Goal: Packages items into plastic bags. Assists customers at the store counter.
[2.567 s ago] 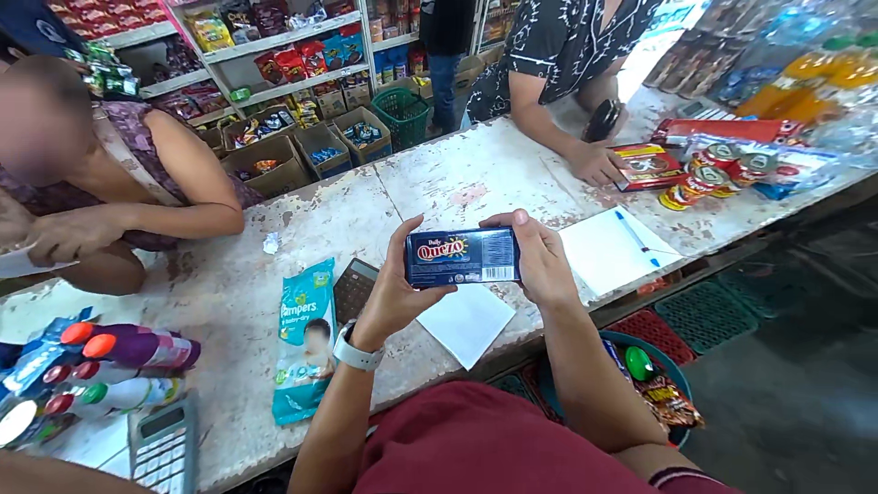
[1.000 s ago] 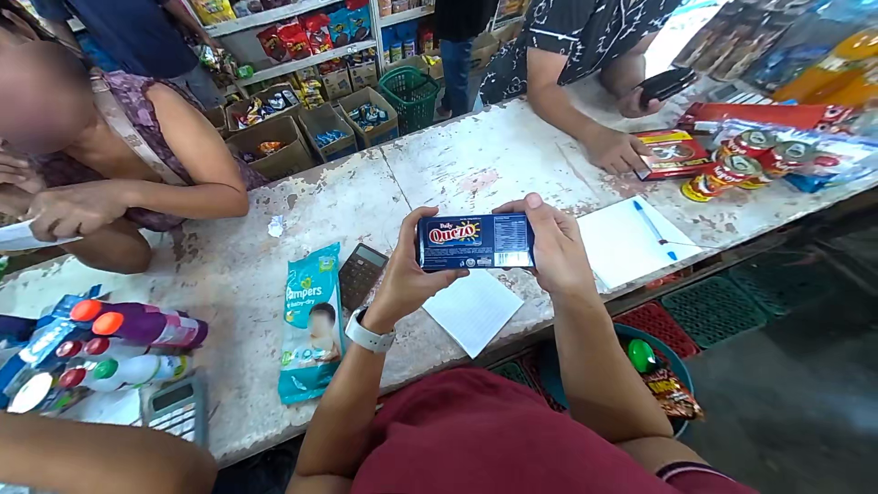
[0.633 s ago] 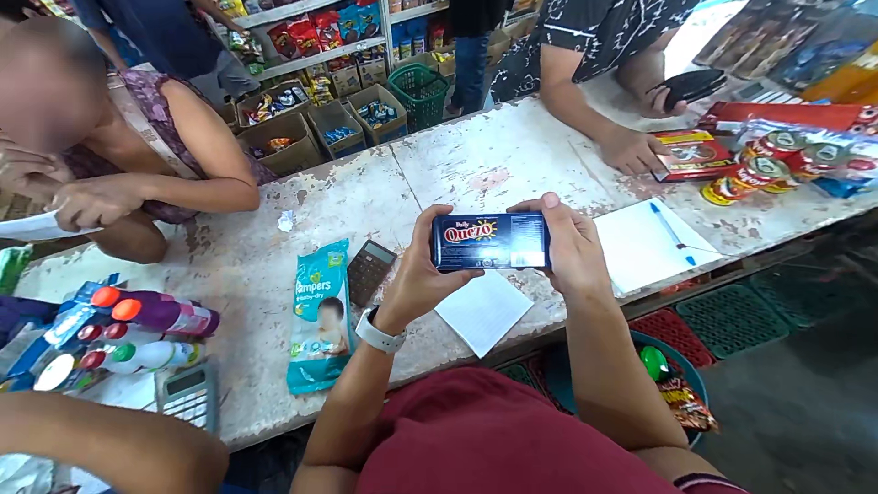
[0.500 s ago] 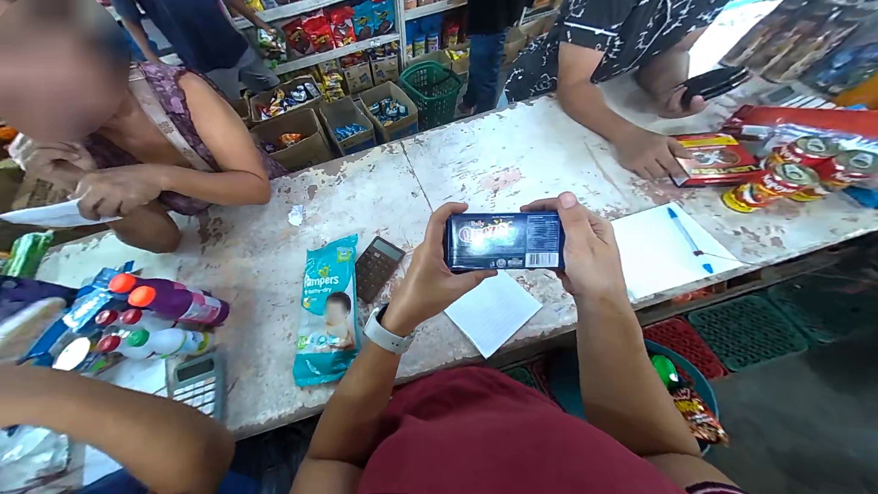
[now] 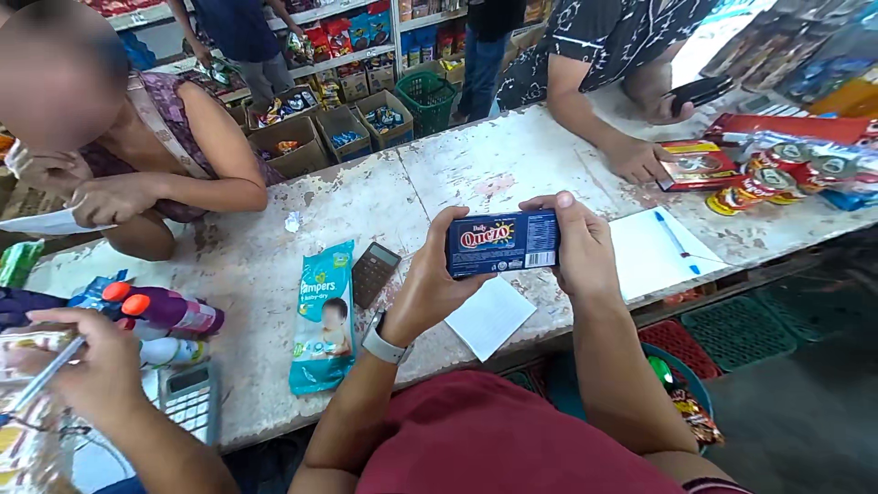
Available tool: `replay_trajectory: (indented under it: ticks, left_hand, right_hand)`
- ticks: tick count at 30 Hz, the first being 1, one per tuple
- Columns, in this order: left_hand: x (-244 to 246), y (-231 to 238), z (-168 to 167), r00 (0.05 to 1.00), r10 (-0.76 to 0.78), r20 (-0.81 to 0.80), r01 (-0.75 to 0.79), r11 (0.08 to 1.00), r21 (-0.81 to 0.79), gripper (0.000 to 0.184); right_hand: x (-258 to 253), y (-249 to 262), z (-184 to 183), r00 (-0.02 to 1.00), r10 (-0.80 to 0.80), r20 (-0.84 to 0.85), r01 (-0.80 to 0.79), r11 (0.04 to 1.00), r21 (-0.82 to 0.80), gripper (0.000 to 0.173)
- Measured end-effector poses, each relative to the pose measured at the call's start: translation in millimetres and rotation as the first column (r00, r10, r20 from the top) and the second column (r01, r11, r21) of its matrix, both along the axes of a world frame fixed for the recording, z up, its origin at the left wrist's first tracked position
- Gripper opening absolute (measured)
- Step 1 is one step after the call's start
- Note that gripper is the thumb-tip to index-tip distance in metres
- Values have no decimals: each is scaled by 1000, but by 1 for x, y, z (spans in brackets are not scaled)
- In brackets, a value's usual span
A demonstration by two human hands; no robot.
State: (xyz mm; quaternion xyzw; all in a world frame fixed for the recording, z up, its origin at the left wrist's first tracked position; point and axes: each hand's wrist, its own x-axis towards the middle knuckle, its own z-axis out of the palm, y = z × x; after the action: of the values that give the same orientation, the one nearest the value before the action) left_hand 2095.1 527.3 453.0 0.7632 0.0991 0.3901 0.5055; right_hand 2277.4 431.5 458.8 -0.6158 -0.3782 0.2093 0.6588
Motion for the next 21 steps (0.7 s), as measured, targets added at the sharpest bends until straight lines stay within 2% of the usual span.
replay_trajectory:
  ticks: [14, 21]
  left_hand:
    - [1, 3, -7, 1000, -12, -25, 9, 995, -101, 89]
    - [0, -1, -4, 999, 14, -35, -15, 1000, -28, 84]
  right_hand:
    - [2, 3, -6, 999, 15, -32, -16, 999, -37, 48]
    - [5, 7, -13, 995, 52, -88, -54, 998, -12, 48]
